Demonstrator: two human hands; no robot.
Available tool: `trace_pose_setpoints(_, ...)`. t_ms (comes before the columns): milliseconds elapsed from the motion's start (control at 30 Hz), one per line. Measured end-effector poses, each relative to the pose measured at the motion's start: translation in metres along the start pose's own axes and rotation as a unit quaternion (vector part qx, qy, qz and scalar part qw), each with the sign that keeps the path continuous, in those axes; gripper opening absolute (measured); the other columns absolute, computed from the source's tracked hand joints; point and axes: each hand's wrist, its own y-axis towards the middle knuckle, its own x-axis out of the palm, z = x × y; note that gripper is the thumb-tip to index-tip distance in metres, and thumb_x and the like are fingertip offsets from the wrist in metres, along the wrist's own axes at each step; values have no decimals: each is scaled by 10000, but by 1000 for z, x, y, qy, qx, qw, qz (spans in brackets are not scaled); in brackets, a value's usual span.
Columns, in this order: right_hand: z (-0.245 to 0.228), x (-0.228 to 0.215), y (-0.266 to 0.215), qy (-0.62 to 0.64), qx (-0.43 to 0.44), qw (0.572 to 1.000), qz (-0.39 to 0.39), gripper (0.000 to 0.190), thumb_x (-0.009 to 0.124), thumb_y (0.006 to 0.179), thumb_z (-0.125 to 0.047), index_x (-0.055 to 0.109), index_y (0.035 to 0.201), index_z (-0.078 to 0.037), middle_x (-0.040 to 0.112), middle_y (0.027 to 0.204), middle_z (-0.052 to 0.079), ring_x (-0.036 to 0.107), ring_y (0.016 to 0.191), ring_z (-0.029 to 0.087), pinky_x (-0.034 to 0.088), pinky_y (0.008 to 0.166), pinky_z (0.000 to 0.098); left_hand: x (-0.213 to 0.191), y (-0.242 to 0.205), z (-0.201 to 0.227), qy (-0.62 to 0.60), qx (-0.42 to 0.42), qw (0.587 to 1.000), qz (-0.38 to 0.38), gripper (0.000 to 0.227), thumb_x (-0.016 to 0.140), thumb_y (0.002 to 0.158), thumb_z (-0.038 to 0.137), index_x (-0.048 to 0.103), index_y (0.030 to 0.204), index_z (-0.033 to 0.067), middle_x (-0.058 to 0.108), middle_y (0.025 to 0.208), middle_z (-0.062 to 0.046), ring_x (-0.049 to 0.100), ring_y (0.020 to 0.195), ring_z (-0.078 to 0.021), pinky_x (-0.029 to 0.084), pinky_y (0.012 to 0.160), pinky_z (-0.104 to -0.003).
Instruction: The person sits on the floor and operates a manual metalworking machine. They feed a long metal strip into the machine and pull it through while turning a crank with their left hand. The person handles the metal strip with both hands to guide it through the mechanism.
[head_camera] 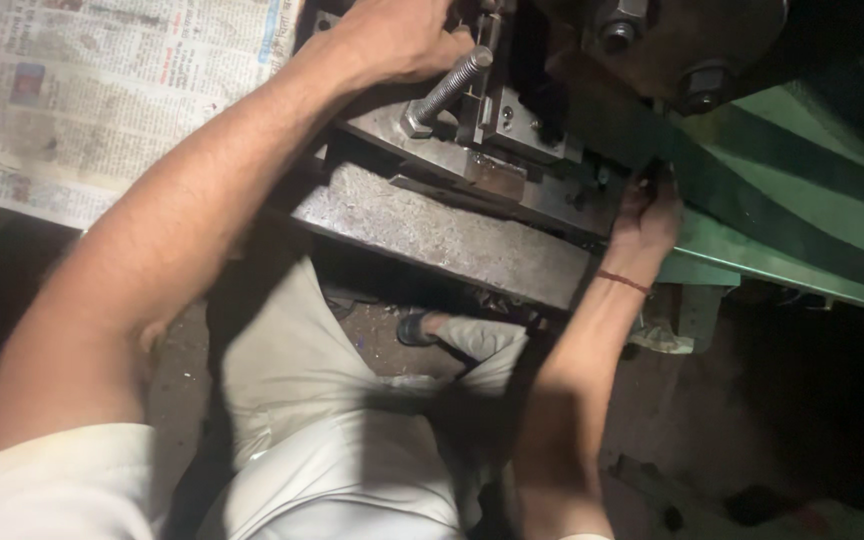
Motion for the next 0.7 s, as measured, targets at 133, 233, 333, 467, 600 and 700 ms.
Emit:
trace_pose_setpoints(133,7,-2,4,-17,-19,999,29,224,554,1042,-67,674,1100,113,705,1034,156,698,957,215,627,864,323,-5,-7,5,8,40,999,34,391,700,1006,324,644,1225,6,678,747,-177,693,627,-306,563,519,-426)
trace_pose_setpoints(233,13,0,-12,-266,-77,961,15,240,574,1102,-126,668,1126,94,662,1008,146,628,941,210,591,841,350,-4,-3,3,82,-76,992,-56,471,652,1095,456,644,1215,0,696,760,-204,709,667,-332,569,562,-465)
trace_pose_setpoints(333,13,10,-25,-141,-44,989,30,266,559,1032,-128,685,1202,34,703,1131,136,653,1023,232,591,875,380,0,-2,-5,29,27,999,29,408,703,1060,363,654,1196,-19,708,867,-218,727,747,-343,594,618,-431)
trace_pose_setpoints(467,17,21,-30,-52,-31,996,70,334,583,1016,-114,689,1285,53,722,1225,170,672,1075,257,609,927,414,1,-1,-10,16,63,997,48,386,706,990,277,652,1199,-44,721,891,-237,732,795,-382,595,681,-454)
trace_pose_setpoints(600,17,11,-27,-30,-20,997,73,338,576,1007,-119,671,1290,39,726,1245,160,698,1123,256,624,958,434,-3,1,-6,26,-11,1000,7,413,685,1011,326,636,1180,-48,701,840,-247,728,778,-377,604,687,-454)
trace_pose_setpoints(700,20,-8,-12,2,-26,998,57,260,590,1042,-95,676,1248,39,713,1219,154,689,1104,250,613,956,421,-4,-2,-4,23,-36,999,-11,384,655,1022,331,657,1194,-12,702,813,-232,721,744,-340,584,663,-433)
